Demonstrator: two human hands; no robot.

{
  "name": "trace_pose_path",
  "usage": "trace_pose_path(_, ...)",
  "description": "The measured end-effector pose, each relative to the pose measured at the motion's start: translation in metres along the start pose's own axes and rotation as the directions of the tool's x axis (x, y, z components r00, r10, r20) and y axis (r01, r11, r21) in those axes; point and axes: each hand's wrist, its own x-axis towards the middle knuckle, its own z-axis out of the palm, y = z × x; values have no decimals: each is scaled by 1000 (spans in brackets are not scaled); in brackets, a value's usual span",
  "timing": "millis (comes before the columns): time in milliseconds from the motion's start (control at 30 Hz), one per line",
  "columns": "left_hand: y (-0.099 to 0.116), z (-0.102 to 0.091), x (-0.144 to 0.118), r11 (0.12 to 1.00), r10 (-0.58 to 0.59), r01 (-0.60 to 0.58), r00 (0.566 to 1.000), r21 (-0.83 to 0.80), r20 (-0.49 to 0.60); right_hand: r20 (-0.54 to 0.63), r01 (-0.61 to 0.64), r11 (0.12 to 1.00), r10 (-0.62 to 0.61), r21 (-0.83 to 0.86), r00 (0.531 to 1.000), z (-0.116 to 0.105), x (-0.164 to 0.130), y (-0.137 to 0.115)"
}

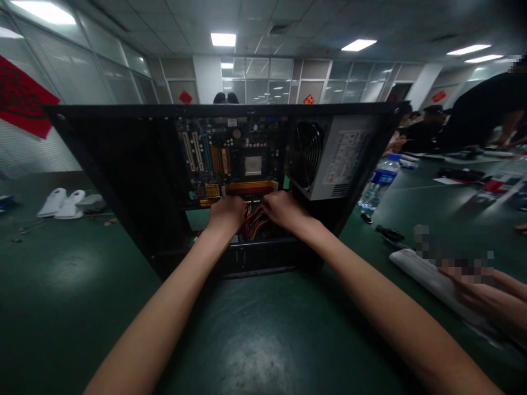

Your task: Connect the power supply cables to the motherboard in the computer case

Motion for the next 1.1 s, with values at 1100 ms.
trace_pose_path(1100, 2, -3, -3, 1000, 4, -4, 1000, 8, -1, -26, -80, 996, 81, 40, 996, 2, 7, 0)
